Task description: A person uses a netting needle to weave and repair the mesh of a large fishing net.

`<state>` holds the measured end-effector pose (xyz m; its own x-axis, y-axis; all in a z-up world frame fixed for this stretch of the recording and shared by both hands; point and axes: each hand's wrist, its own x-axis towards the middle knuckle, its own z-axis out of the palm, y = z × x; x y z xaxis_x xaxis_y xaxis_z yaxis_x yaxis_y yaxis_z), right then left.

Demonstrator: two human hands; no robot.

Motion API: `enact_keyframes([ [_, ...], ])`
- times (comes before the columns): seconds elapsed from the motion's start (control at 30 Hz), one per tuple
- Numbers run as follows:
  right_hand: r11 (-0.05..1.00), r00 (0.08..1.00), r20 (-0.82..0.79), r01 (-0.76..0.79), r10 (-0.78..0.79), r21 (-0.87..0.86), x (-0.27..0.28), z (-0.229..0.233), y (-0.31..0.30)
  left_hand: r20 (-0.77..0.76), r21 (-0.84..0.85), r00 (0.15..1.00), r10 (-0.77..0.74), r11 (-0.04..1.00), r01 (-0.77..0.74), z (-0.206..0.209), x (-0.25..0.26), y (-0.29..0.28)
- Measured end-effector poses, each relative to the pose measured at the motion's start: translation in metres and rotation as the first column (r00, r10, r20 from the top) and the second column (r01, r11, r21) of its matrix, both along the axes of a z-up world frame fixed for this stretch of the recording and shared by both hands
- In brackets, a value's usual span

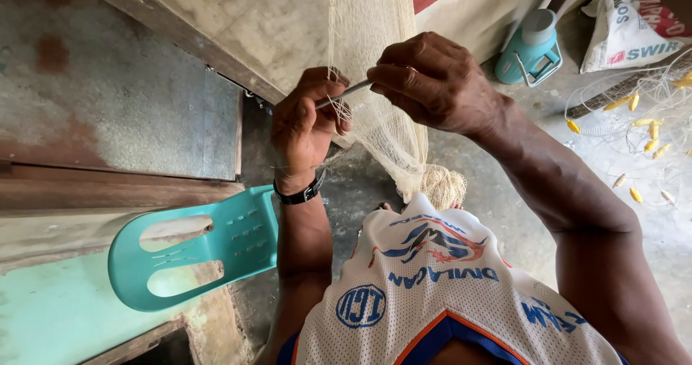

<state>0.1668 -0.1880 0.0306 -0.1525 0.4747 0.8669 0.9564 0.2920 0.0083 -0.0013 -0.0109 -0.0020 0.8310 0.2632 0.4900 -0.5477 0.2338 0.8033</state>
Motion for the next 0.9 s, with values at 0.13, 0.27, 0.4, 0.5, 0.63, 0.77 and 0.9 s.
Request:
enact_keyframes([
  [0.13,0.994,0.996,0.039,-0.087,0.084,0.070,-0.002,0.003,0.007,0.004,-0.122,0.990,-0.144,0.982,0.144,-0.014,0.001,0.006],
  [0.27,0.962,0.987,0.082,-0.152,0.136,0.225,-0.006,-0.014,0.023,0.040,-0.131,0.989,-0.144,0.980,0.148,-0.015,0.013,0.002],
  [0.4,0.934,0.968,-0.084,-0.201,0.235,0.294,-0.020,-0.016,0.030,0.085,0.038,0.991,-0.107,0.994,0.104,0.007,0.018,-0.010],
  [0.5,0.953,0.943,-0.215,-0.206,0.254,0.224,-0.025,-0.012,0.022,0.136,0.121,0.988,-0.075,0.991,0.059,0.008,0.016,-0.011],
  [0.63,0.954,0.961,-0.193,-0.143,0.198,0.262,-0.043,0.000,0.027,0.091,0.110,0.994,-0.054,0.993,0.043,0.016,0.016,-0.013],
  [0.77,0.924,0.974,-0.223,0.055,0.034,0.379,-0.055,-0.007,0.045,0.118,0.209,0.992,-0.037,0.978,0.012,0.014,0.020,-0.003],
  [0.9,0.923,0.988,-0.141,-0.002,0.062,0.385,-0.077,-0.008,0.032,0.042,0.370,0.994,0.102,0.923,-0.110,0.017,0.016,-0.006],
])
